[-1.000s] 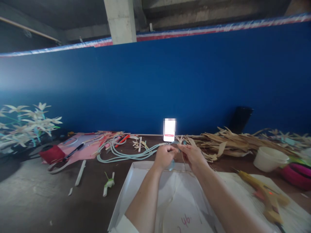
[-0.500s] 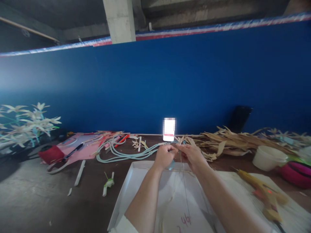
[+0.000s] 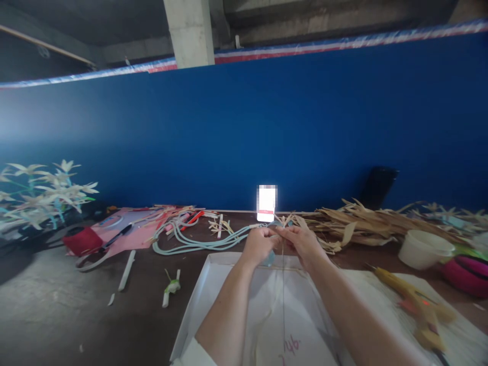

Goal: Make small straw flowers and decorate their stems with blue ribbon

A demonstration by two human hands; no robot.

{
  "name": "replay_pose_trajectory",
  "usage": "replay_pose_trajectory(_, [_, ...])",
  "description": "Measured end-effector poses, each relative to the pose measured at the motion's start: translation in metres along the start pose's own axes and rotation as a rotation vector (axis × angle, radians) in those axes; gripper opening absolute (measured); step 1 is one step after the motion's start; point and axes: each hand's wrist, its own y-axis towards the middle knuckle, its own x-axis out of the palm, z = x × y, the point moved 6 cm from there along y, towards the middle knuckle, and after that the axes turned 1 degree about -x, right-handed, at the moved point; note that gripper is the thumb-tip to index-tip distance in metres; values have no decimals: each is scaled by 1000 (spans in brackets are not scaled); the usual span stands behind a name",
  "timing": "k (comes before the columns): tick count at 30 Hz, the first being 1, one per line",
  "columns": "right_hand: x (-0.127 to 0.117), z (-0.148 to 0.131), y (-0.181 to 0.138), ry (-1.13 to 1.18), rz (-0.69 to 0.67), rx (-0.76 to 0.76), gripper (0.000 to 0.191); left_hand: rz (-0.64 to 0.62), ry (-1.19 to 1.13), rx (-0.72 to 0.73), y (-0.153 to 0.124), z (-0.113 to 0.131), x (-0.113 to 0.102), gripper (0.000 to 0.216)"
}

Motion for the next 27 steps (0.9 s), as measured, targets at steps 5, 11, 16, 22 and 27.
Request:
replay_pose_trajectory(5, [1, -3, -3, -31, 16, -4, 34, 4, -6, -27, 1, -4, 0, 23])
replay_pose_trajectory(11, [-2, -11, -5, -215, 51, -94, 34, -24, 18, -93, 2, -9, 2, 25])
replay_pose_trajectory(16, [-3, -17, -7, -309, 78, -131, 34, -26, 70, -124, 1, -10, 1, 24])
replay_pose_trajectory(22, [-3, -25, -9, -437, 95, -160, 31, -14, 181, 21, 2, -2, -3, 20])
replay_pose_trajectory(27, [-5, -25, -6, -480, 65, -160, 28, -85, 271, 97, 3, 1, 0, 19])
